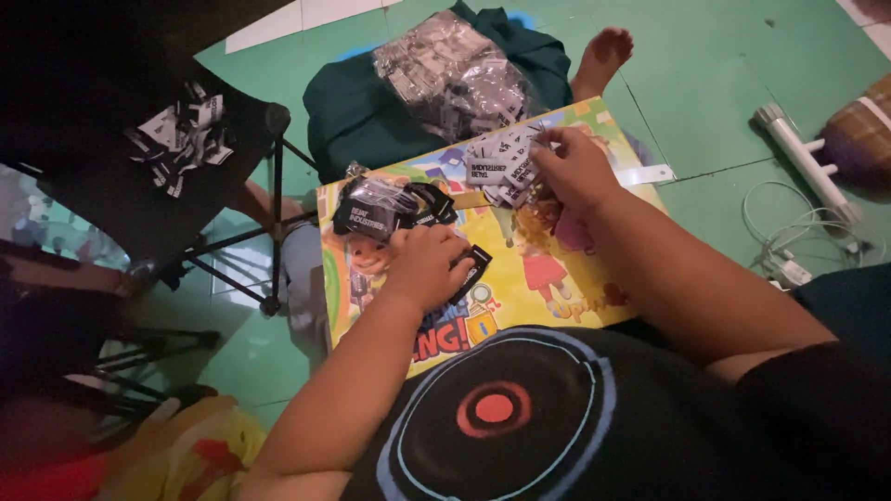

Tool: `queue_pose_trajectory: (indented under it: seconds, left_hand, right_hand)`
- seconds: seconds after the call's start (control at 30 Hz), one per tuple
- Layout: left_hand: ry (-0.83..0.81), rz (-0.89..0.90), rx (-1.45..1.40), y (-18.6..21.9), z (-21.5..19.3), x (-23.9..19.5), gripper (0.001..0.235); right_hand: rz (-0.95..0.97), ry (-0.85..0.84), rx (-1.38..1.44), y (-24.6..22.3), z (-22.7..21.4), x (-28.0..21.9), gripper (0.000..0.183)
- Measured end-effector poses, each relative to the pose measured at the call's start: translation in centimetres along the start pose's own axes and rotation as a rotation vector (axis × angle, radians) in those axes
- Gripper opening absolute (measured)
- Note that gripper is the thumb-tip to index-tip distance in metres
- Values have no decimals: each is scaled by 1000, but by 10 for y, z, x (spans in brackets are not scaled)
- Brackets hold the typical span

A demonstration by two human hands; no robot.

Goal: The person repeatedly picks up small rectangular tags from a table and folds them in half by hand. The tags are handled one at a time and placed back on the table after folding.

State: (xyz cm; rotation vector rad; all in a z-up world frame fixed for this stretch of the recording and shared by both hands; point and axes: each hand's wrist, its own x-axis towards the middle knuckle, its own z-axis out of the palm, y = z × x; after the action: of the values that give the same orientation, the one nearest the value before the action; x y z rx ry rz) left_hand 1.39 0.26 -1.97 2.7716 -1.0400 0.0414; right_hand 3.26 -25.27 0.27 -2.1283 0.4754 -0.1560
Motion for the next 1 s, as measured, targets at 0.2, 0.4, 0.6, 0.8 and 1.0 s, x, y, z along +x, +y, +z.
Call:
queue_pose_trajectory:
  seconds: [0.2, 0.4, 0.6, 0.8, 1.0]
  left_hand:
    - [68, 49, -15, -5, 6, -1, 22]
    - [126, 68, 38, -13, 16, 1, 22]
    - [37, 61, -9, 5, -13, -4, 41]
    - [118, 91, 32, -11, 20, 4, 20]
    - [114, 88, -12, -10, 26, 4, 21]
  right_hand:
    - [-209, -221, 17, -18, -3, -32, 33]
    - [-552, -432, -415, -15, 26, -74, 35]
    - [-629, -371, -597, -6, 37, -65, 35]
    - [-800, -355, -639, -9, 33, -70, 33]
    - [-885, -392, -542, 15, 37, -55, 31]
